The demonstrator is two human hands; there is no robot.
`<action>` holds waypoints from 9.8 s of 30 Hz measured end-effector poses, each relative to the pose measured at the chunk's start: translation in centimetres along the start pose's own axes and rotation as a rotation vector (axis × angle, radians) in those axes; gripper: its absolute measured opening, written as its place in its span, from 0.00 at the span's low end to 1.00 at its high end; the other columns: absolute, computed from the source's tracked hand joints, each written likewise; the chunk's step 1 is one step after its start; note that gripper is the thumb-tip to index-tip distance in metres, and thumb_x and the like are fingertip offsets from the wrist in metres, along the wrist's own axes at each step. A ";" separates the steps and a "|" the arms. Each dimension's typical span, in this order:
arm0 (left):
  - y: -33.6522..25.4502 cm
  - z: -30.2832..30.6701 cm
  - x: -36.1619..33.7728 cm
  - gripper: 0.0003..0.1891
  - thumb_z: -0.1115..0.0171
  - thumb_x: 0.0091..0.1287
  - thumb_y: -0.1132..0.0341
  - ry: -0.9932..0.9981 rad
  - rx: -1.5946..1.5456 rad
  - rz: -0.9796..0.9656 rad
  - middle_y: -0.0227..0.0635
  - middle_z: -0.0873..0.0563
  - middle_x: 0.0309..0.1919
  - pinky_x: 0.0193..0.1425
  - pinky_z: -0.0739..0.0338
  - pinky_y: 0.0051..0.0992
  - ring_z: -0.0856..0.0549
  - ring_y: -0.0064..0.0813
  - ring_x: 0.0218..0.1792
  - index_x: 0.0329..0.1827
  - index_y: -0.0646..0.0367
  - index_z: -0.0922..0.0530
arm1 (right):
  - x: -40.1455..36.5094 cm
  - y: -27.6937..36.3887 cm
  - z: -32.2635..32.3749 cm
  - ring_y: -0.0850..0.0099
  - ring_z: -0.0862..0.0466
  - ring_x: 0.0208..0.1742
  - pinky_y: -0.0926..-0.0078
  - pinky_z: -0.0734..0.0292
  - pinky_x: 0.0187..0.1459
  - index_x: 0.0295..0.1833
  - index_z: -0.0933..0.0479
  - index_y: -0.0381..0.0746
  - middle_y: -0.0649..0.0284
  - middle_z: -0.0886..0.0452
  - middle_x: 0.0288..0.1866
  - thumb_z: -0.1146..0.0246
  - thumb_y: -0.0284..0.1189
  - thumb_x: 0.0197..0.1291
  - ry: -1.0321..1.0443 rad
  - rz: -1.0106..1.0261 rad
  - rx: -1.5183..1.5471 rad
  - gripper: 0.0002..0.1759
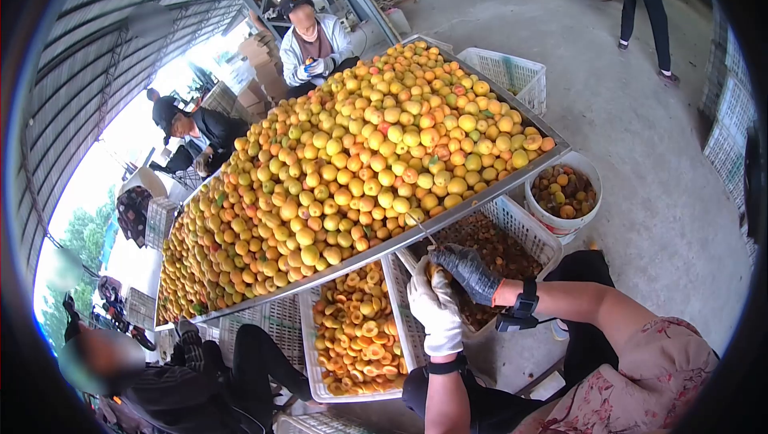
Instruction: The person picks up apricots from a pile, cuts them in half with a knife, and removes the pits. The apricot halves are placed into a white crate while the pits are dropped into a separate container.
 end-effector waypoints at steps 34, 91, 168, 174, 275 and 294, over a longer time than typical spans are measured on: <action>3.1 -2.9 -3.2 0.16 0.53 0.71 0.49 -0.111 -1.071 1.161 0.24 0.21 0.22 0.24 0.26 0.24 0.22 0.24 0.19 0.37 0.49 0.23 | 0.9 2.3 -1.8 0.50 0.23 0.30 0.60 0.28 0.30 0.32 0.27 0.39 0.54 0.25 0.27 0.32 0.33 0.47 0.273 0.784 -1.041 0.13; 3.3 -4.4 -2.9 0.19 0.57 0.75 0.50 -0.047 -1.046 0.693 0.28 0.25 0.37 0.34 0.29 0.20 0.25 0.20 0.31 0.54 0.55 0.29 | 4.9 0.3 0.9 0.72 0.32 0.21 0.75 0.35 0.26 0.33 0.32 0.50 0.67 0.30 0.24 0.43 0.50 0.62 -0.165 -0.230 0.797 0.16; 2.7 4.5 -1.0 0.20 0.45 0.69 0.55 0.234 0.312 0.377 0.53 0.15 0.39 0.48 0.22 0.37 0.15 0.49 0.43 0.55 0.61 0.25 | 4.1 0.1 0.1 0.77 0.19 0.27 0.84 0.29 0.19 0.44 0.23 0.42 0.67 0.18 0.33 0.41 0.39 0.64 0.237 -0.231 0.211 0.13; 5.2 15.3 -1.4 0.33 0.34 0.60 0.60 -0.347 0.899 0.443 0.59 0.25 0.53 0.57 0.30 0.50 0.26 0.57 0.55 0.64 0.66 0.36 | 2.3 -2.0 -10.4 0.77 0.20 0.33 0.80 0.23 0.35 0.39 0.19 0.42 0.69 0.20 0.30 0.40 0.39 0.64 0.240 -0.329 -0.175 0.12; 3.4 1.2 1.2 0.17 0.49 0.72 0.56 -0.031 -0.876 0.457 0.37 0.19 0.40 0.44 0.28 0.21 0.22 0.23 0.35 0.53 0.60 0.29 | -1.3 -0.1 -1.0 0.80 0.30 0.22 0.79 0.36 0.24 0.30 0.22 0.38 0.72 0.28 0.19 0.42 0.39 0.66 0.286 -0.232 -0.321 0.17; 6.4 -1.7 -0.4 0.25 0.54 0.72 0.42 -0.041 -1.200 0.710 0.35 0.20 0.38 0.40 0.23 0.28 0.20 0.30 0.35 0.50 0.57 0.27 | -1.6 -0.8 0.2 0.75 0.28 0.27 0.70 0.30 0.33 0.39 0.21 0.34 0.59 0.23 0.23 0.43 0.40 0.67 0.265 0.004 -0.561 0.18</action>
Point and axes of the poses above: each hand's wrist, its own x-axis towards the middle knuckle, its own z-axis out of the back of the hand, y = z × x, the point moved 5 cm from there along x, towards the middle knuckle
